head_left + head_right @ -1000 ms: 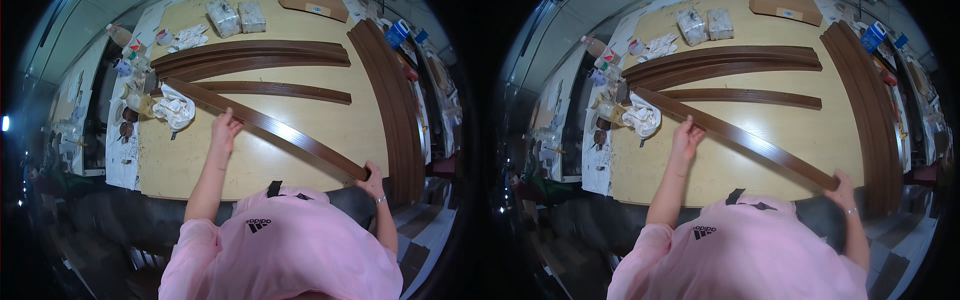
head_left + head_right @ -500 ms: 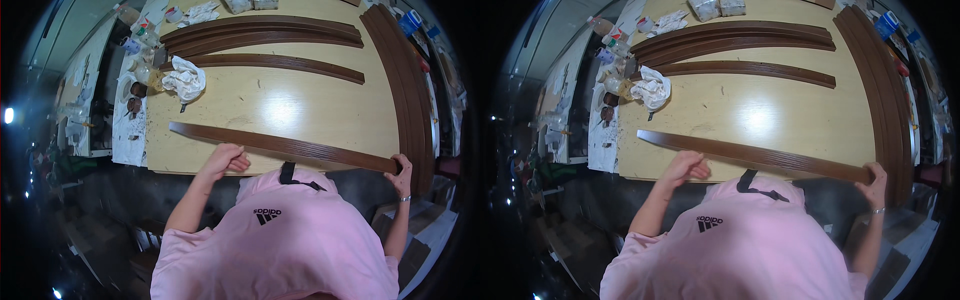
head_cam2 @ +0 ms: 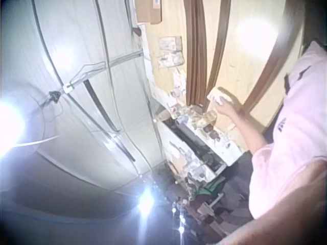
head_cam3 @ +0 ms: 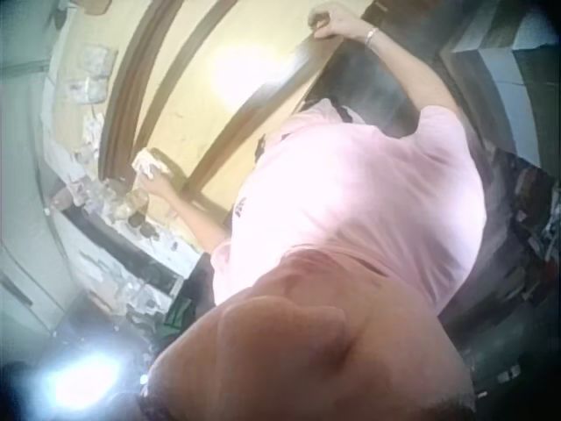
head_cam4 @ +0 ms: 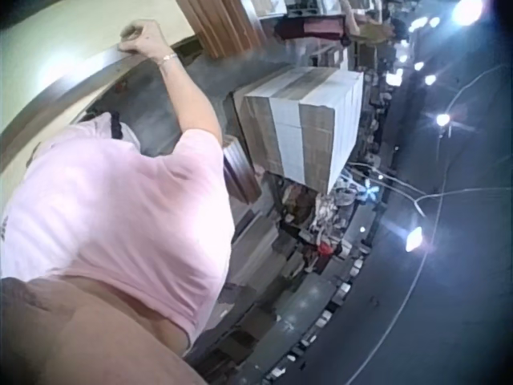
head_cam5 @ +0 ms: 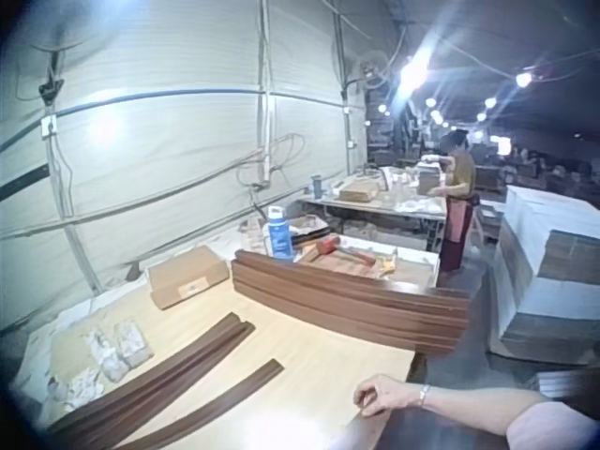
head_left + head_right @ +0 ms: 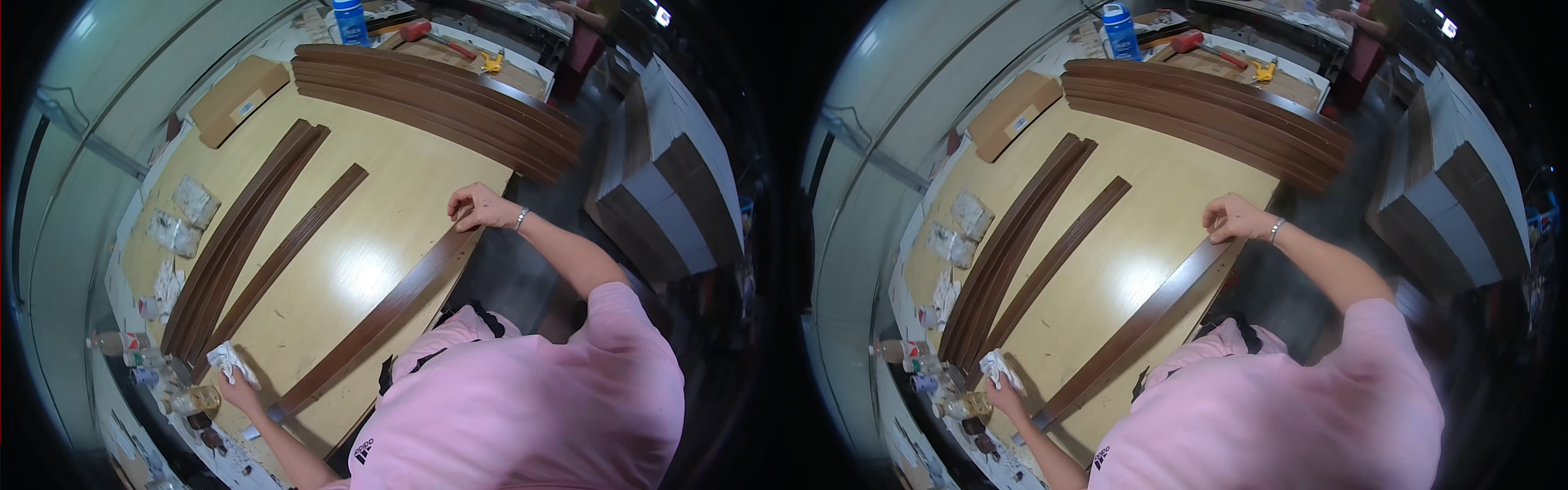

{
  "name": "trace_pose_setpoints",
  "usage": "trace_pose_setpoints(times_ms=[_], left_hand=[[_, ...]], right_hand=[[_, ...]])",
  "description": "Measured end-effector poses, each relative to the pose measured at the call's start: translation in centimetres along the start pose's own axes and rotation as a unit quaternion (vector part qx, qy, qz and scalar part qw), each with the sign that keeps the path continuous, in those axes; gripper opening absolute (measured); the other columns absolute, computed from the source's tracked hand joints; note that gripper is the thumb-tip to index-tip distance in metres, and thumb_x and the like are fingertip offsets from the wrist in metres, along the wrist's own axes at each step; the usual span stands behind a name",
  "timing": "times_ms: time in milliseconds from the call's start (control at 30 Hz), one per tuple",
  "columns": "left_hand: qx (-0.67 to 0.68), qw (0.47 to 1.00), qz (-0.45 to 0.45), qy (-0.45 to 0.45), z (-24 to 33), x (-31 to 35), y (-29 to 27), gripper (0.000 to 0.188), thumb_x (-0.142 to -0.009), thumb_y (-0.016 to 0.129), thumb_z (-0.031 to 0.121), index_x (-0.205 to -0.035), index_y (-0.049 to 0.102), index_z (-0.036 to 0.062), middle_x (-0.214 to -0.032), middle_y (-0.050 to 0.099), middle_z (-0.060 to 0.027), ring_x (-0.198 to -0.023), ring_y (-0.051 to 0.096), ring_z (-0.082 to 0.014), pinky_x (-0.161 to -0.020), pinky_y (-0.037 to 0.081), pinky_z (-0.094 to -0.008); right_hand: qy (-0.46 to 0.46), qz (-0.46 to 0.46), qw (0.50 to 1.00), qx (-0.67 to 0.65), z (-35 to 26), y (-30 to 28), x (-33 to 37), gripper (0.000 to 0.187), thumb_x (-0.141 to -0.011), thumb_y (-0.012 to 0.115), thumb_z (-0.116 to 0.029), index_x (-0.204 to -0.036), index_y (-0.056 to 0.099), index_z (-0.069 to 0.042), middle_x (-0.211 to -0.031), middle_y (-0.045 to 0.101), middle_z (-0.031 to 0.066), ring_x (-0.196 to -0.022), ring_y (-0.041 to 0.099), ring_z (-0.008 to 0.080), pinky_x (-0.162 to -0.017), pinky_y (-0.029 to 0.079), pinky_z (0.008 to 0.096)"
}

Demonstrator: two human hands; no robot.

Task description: The person cleans and finishes wooden boards by wiping them with a cloth, applying liquid from a bottle to the cloth, and scraping the edges with a metal blade.

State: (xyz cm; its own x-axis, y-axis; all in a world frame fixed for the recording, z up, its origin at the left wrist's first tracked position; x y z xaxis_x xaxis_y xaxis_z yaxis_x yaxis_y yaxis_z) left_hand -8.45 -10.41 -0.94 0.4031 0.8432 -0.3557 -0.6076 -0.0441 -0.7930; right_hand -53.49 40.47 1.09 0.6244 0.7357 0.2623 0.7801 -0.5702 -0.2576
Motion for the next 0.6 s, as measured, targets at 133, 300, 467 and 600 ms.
trace_pose_setpoints(times_ms=[133, 300, 467, 600], left_hand=[[0.343, 0.913, -0.162, -0.150, 15.5, 2.8, 1.3, 0.015, -0.080, 0.061, 0.008, -0.091, 0.056, -0.0002, -0.079, 0.057, -0.0053, -0.074, 0.054, -0.0167, -0.069, 0.045, -0.0319], [0.339, 0.841, -0.358, 0.223, 41.6, 9.7, 7.1, 0.028, -0.073, 0.057, 0.005, -0.100, 0.059, 0.0002, -0.095, 0.059, -0.0128, -0.093, 0.056, -0.0258, -0.085, 0.044, -0.0360], [0.135, 0.777, -0.374, 0.488, 51.2, 19.9, 13.1, 0.061, -0.074, 0.060, 0.006, -0.132, 0.042, -0.0023, -0.135, 0.044, -0.0218, -0.128, 0.036, -0.0403, -0.108, 0.028, -0.0460], [0.079, 0.804, -0.376, 0.454, 43.8, 19.6, 13.9, 0.073, -0.069, 0.065, 0.000, -0.136, 0.036, -0.0029, -0.140, 0.039, -0.0225, -0.132, 0.032, -0.0419, -0.112, 0.023, -0.0468]], right_hand=[[0.049, 0.117, 0.889, -0.440, 4.3, 1.9, -0.3, 0.012, -0.081, 0.062, 0.000, -0.093, 0.063, 0.000, -0.082, 0.064, 0.0083, -0.078, 0.063, 0.0164, -0.074, 0.051, 0.0270], [0.069, 0.151, 0.747, -0.644, 7.2, 5.9, -0.7, 0.012, -0.088, 0.060, -0.016, -0.086, 0.061, -0.005, -0.086, 0.064, 0.0092, -0.079, 0.062, 0.0200, -0.078, 0.051, 0.0340], [0.095, 0.162, 0.663, -0.725, 3.1, 7.6, 0.0, 0.030, -0.094, 0.054, -0.031, -0.080, 0.060, -0.004, -0.081, 0.064, 0.0090, -0.077, 0.062, 0.0233, -0.080, 0.051, 0.0360], [0.105, 0.127, 0.684, -0.710, 6.9, 7.3, -2.7, 0.033, -0.094, 0.054, -0.031, -0.078, 0.059, -0.003, -0.079, 0.062, 0.0139, -0.080, 0.063, 0.0279, -0.080, 0.052, 0.0403]])
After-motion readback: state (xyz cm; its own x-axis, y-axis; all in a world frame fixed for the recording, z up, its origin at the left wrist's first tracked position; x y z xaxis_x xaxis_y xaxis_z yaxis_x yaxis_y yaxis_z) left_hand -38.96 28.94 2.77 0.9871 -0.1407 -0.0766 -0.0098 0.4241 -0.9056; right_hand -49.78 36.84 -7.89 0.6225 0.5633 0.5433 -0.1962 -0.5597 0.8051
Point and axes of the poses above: each hand's wrist, its own x-axis away from the middle knuckle, its own y-axis out of the palm, z = x × y, the point moved 9 cm from there along -x, towards the middle knuckle
